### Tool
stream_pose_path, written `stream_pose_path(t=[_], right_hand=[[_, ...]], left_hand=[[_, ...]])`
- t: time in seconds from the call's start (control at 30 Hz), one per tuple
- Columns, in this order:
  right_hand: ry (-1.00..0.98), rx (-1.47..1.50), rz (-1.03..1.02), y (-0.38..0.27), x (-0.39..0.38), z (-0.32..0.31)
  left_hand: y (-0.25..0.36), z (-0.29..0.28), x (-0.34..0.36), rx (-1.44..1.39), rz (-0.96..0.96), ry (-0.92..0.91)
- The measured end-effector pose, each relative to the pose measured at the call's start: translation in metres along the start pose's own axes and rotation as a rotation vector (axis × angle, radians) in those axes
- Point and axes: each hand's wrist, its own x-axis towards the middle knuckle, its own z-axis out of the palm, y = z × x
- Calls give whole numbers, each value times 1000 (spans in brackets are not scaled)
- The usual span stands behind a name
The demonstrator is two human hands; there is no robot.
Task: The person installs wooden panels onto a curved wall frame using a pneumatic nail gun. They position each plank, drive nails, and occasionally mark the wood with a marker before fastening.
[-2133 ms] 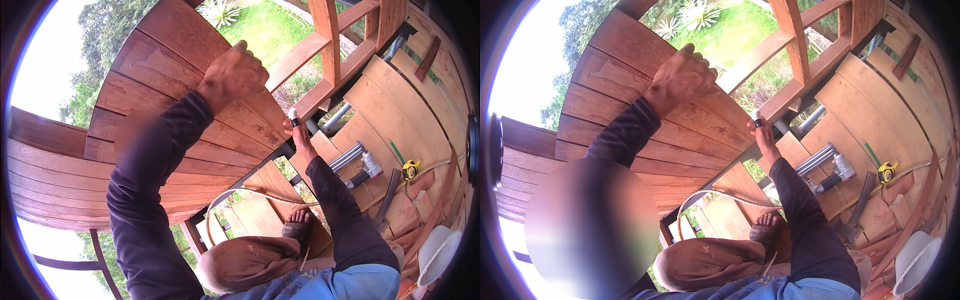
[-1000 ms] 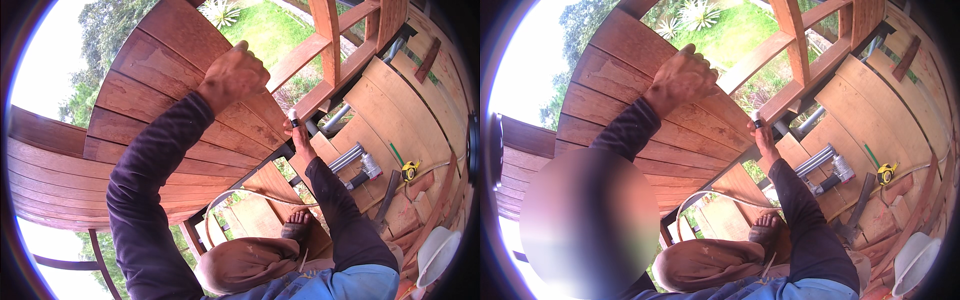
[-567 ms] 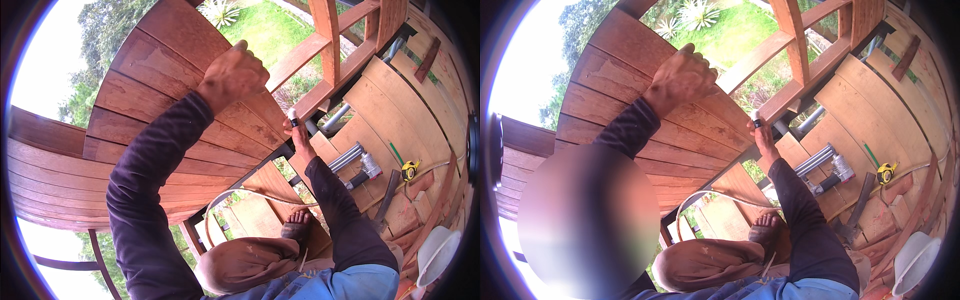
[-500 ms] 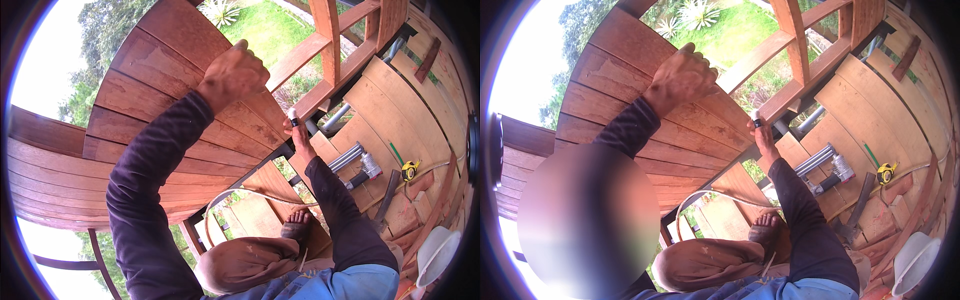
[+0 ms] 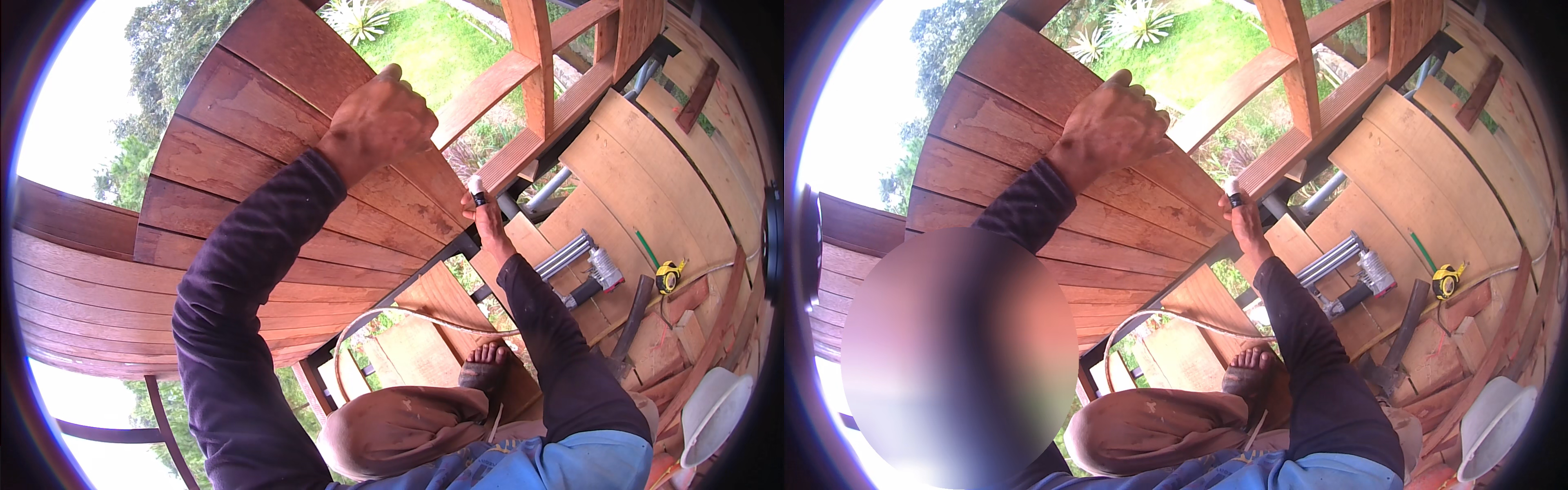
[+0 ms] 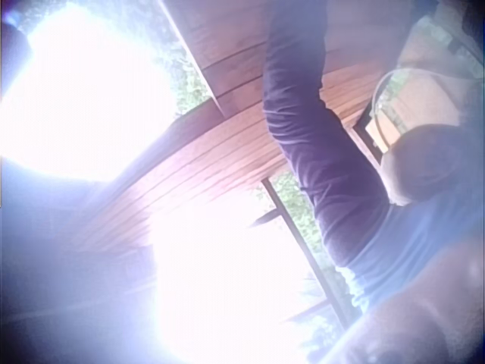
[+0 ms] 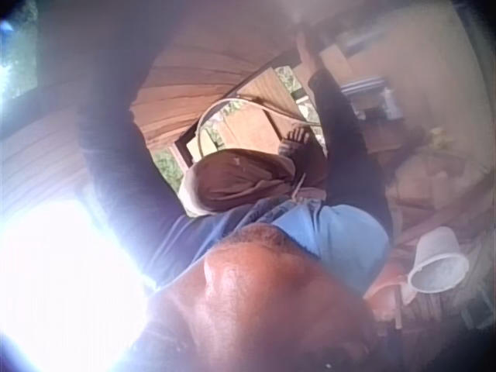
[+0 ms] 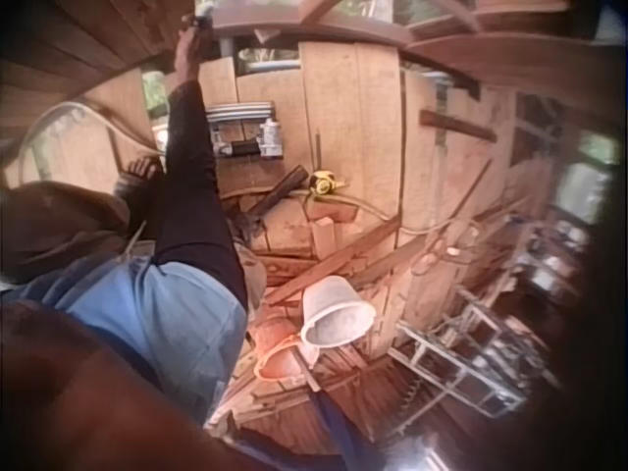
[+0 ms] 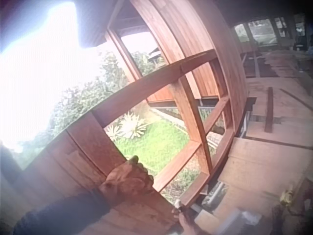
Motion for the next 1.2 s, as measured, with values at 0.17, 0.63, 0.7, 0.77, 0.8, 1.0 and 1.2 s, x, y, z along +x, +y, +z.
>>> stream_pose_path(t=[0.17, 0.63, 0.7, 0.77, 0.8, 1.0, 1.2], right_hand=[[-17, -4, -36, 2, 0, -2], [-12, -14, 18, -1, 2, -1], [-25, -18, 26, -3, 2, -1], [-58, -14, 9, -6, 0, -2], [-67, -8, 8, -8, 0, -3], [145, -42, -174, 0, -21, -44], [774, -271, -214, -15, -102, -122]], left_hand=[[1, -3, 3, 29, 17, -134], [0, -1, 3, 15, 22, -96], [-1, -2, 4, 19, 20, -103], [-2, -1, 0, -10, 20, 17], [-1, -1, -1, -26, 21, 77], [0, -1, 2, -34, 15, 76], [-1, 5, -5, -59, 1, 185]])
